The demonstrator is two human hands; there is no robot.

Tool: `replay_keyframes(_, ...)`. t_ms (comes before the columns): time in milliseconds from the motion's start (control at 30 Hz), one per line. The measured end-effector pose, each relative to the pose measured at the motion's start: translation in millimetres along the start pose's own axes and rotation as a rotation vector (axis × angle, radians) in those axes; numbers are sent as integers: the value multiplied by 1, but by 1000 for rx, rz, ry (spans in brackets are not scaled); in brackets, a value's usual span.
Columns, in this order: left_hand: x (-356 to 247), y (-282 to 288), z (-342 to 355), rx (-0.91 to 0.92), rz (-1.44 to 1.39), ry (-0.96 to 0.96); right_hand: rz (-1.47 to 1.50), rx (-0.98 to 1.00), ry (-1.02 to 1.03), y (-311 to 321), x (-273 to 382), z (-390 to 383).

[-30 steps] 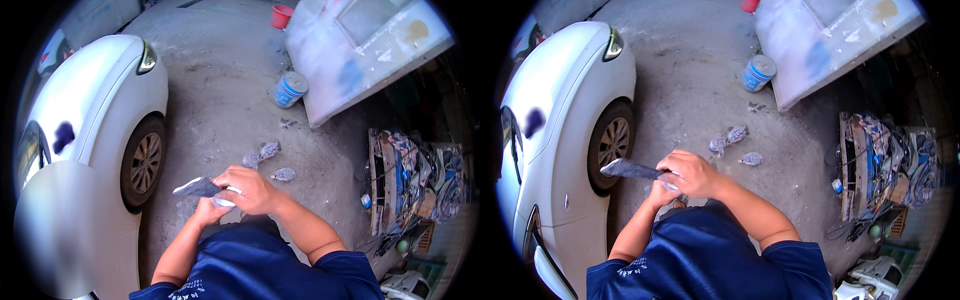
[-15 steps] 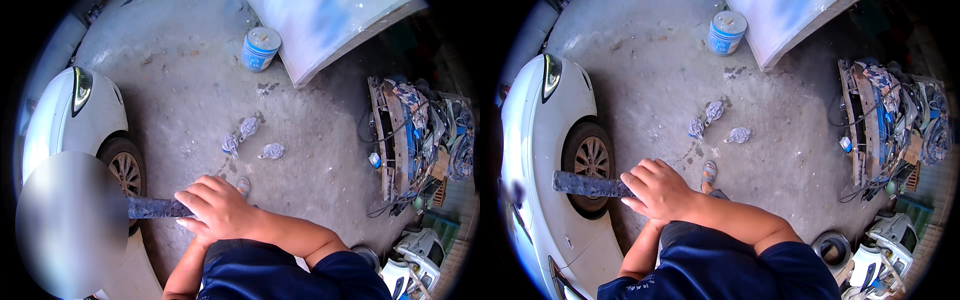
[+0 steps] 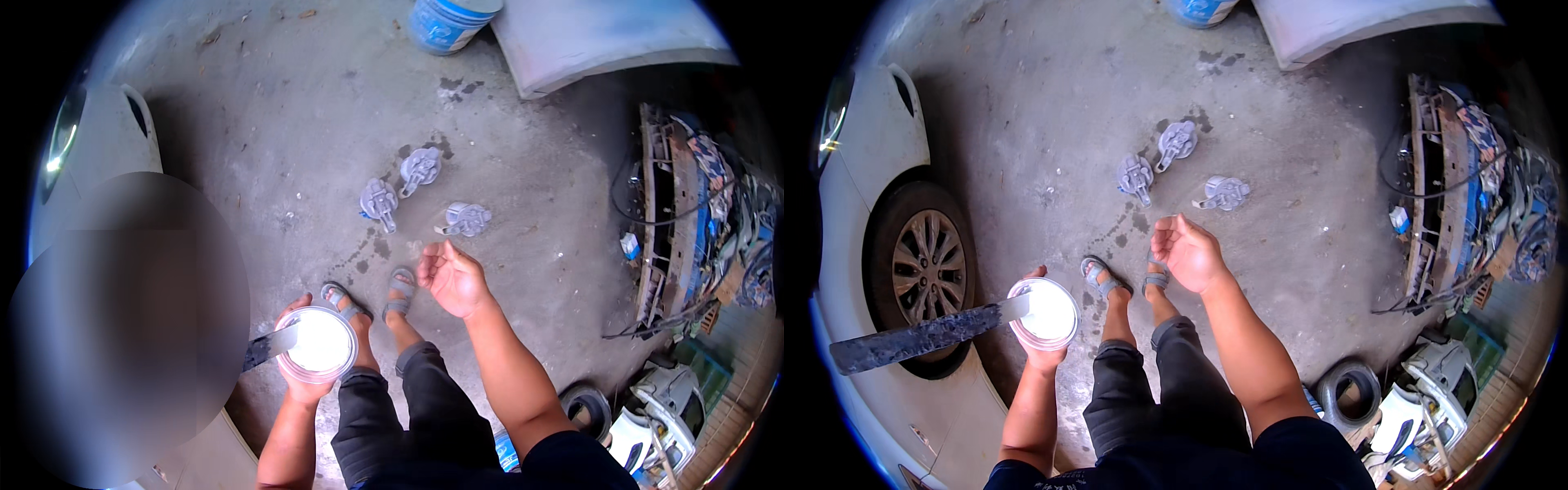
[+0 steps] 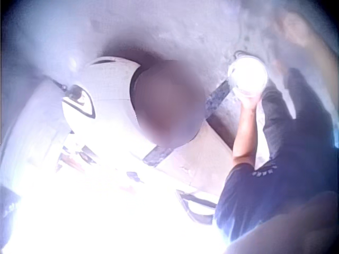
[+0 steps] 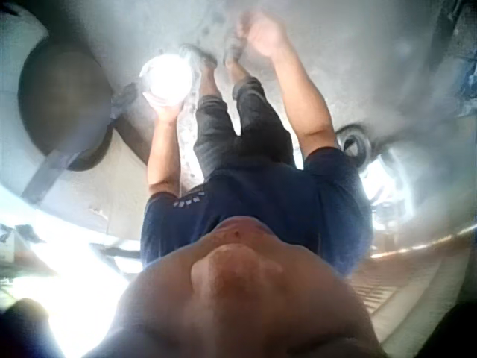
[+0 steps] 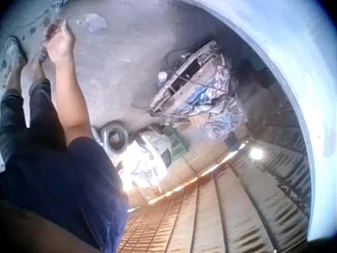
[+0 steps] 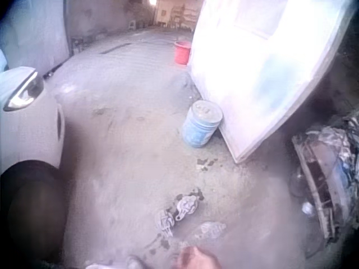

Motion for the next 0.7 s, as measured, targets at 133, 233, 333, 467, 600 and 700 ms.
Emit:
replay_keyframes(133,38,2,13,-35,30,17,-87,-88,-42,45,-36,38)
replay_keyframes(233,68,0,14,-76,38,48,-234,-260,-45,96,-66,60)
replay_keyframes(333,88,-4,9,-112,42,137,-347,-454,-98,163,-92,71)
replay_keyframes(467,107,-5,11,-100,92,122,-577,-593,-225,219,-112,68)
replay_keyframes(600,122,-10,18,-91,103,74,-865,-542,-297,274,-132,70)
replay_keyframes(700,135,-13,23,-108,125,88,-1082,-443,-277,315,-147,85)
Point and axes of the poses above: each hand's wrist, its own z-axis towards the middle knuckle, its own y-axis out of the back of the hand, x = y × z, the point moved 4 cm from there along z, towards the middle knuckle, and after that the axes turned 13 degrees about y, right-handed, at the moved point
